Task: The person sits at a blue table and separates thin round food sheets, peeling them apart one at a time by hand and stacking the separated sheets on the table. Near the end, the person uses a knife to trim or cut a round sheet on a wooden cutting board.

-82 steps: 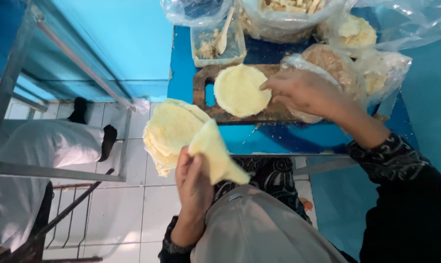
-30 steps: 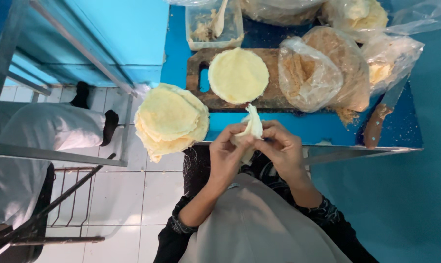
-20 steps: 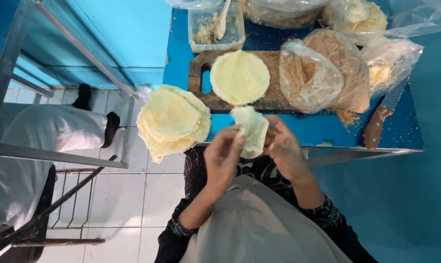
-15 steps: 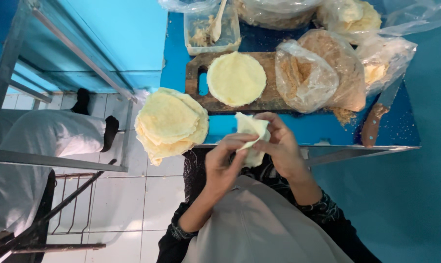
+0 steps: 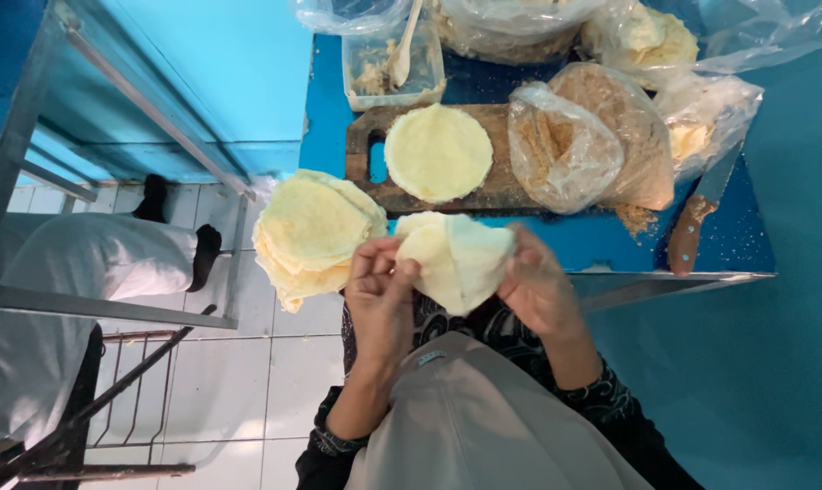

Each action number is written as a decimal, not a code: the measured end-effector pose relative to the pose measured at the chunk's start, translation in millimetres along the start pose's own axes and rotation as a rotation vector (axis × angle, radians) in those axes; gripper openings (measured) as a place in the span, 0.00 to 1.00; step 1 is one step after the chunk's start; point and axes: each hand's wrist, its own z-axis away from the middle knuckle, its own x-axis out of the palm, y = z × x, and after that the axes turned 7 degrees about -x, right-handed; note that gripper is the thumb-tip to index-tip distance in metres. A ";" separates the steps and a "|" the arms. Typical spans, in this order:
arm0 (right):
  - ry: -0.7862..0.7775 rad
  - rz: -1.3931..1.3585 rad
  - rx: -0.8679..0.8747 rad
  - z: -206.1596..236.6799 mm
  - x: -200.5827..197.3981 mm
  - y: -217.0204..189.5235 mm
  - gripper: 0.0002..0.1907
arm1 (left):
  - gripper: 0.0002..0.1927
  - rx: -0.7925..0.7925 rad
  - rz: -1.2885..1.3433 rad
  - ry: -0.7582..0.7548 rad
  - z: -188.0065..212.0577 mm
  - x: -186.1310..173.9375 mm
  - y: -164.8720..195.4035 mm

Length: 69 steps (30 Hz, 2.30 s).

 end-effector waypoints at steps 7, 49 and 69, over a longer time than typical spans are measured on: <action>-0.042 0.103 0.234 1.6 -15.3 14.8 0.22 | 0.24 -0.112 -0.217 -0.231 8.2 7.3 4.6; -0.555 1.969 -0.631 -111.0 31.5 -45.7 0.10 | 0.02 0.225 0.346 0.252 40.5 -97.6 87.0; -0.366 1.824 -0.443 -90.1 16.2 -83.3 0.15 | 0.07 0.183 0.288 0.201 17.4 -79.3 105.0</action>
